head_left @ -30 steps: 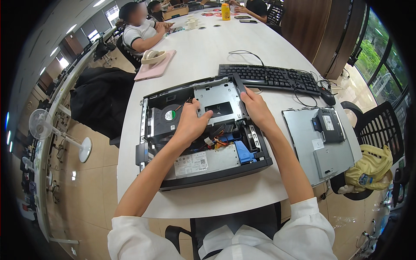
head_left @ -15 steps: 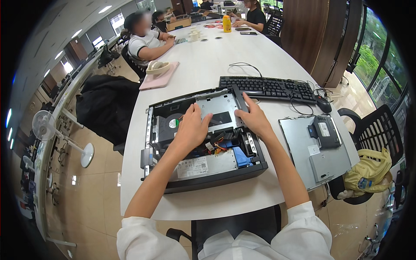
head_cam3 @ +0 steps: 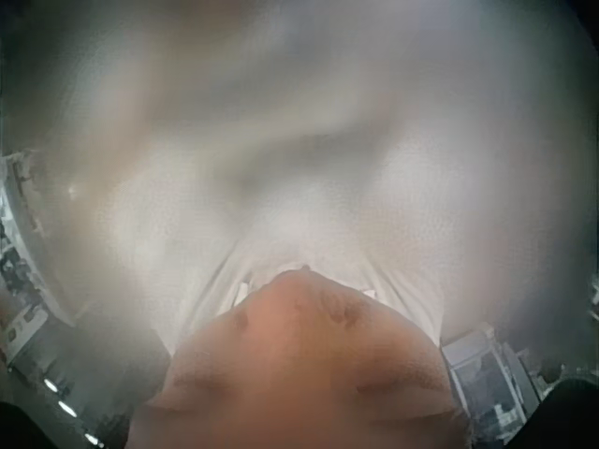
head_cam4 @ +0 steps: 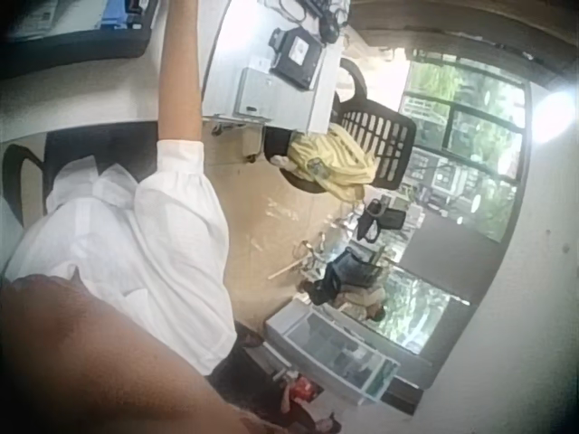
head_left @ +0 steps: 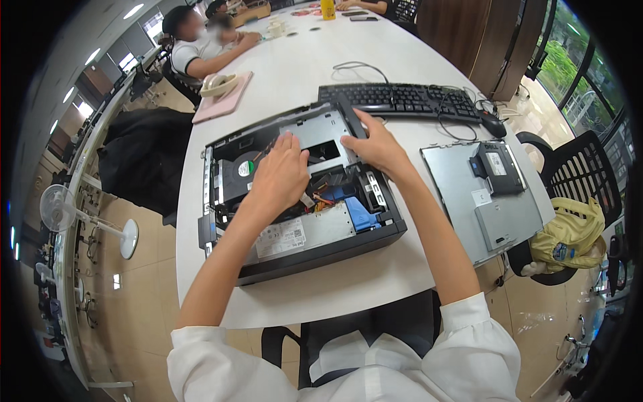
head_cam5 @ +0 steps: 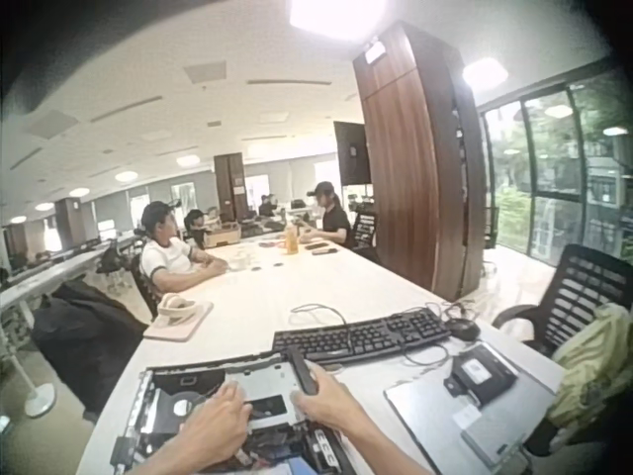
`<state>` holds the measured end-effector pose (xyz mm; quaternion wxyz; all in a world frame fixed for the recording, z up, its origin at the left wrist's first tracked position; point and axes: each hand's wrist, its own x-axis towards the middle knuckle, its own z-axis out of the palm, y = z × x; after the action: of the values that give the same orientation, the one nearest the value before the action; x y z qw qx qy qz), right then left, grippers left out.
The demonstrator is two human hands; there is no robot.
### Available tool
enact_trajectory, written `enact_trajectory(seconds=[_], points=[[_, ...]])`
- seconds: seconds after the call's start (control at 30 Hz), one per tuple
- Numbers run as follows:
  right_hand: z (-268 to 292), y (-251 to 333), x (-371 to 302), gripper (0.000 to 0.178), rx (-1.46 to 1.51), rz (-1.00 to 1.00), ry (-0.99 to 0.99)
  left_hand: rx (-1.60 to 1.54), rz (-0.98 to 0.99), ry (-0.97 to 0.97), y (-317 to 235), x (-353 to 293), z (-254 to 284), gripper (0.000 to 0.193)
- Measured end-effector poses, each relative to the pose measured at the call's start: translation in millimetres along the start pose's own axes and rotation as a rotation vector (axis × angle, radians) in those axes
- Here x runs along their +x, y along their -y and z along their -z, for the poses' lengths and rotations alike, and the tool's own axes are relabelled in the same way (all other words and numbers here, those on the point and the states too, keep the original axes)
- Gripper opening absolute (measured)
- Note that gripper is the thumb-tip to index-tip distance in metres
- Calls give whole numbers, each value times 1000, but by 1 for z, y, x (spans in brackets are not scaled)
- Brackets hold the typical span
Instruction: The person installs a storage drive into a computer case. They plug cables into the internal components of the computer, handle a solid-state drive, and then place the drive bracket into its slot inside the chassis.
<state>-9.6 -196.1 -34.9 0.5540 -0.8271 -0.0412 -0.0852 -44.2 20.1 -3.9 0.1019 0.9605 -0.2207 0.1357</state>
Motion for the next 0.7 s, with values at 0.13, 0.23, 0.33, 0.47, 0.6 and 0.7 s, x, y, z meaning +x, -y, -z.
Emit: enact_trajectory(seconds=[0.13, 0.23, 0.33, 0.47, 0.6, 0.7], points=[[-6, -6, -5, 69, 63, -9, 8, -322, 218, 121, -7, 6, 39, 56], [-2, -8, -5, 77, 148, -71, 75, -309, 187, -44, 16, 5, 26, 76], [-2, -10, -1, 80, 182, -86, 100, -311, 205, -25, 29, 3, 30, 92], [0, -11, 0, 80, 195, -82, 106, -310, 312, 151, 28, 13, 36, 76], [1, -8, -1, 81, 259, -103, 125, -423, 388, 236, 32, 17, 28, 54], [0, -2, -4, 81, 307, -121, 130, -428, 392, 256, 37, 17, 28, 55]])
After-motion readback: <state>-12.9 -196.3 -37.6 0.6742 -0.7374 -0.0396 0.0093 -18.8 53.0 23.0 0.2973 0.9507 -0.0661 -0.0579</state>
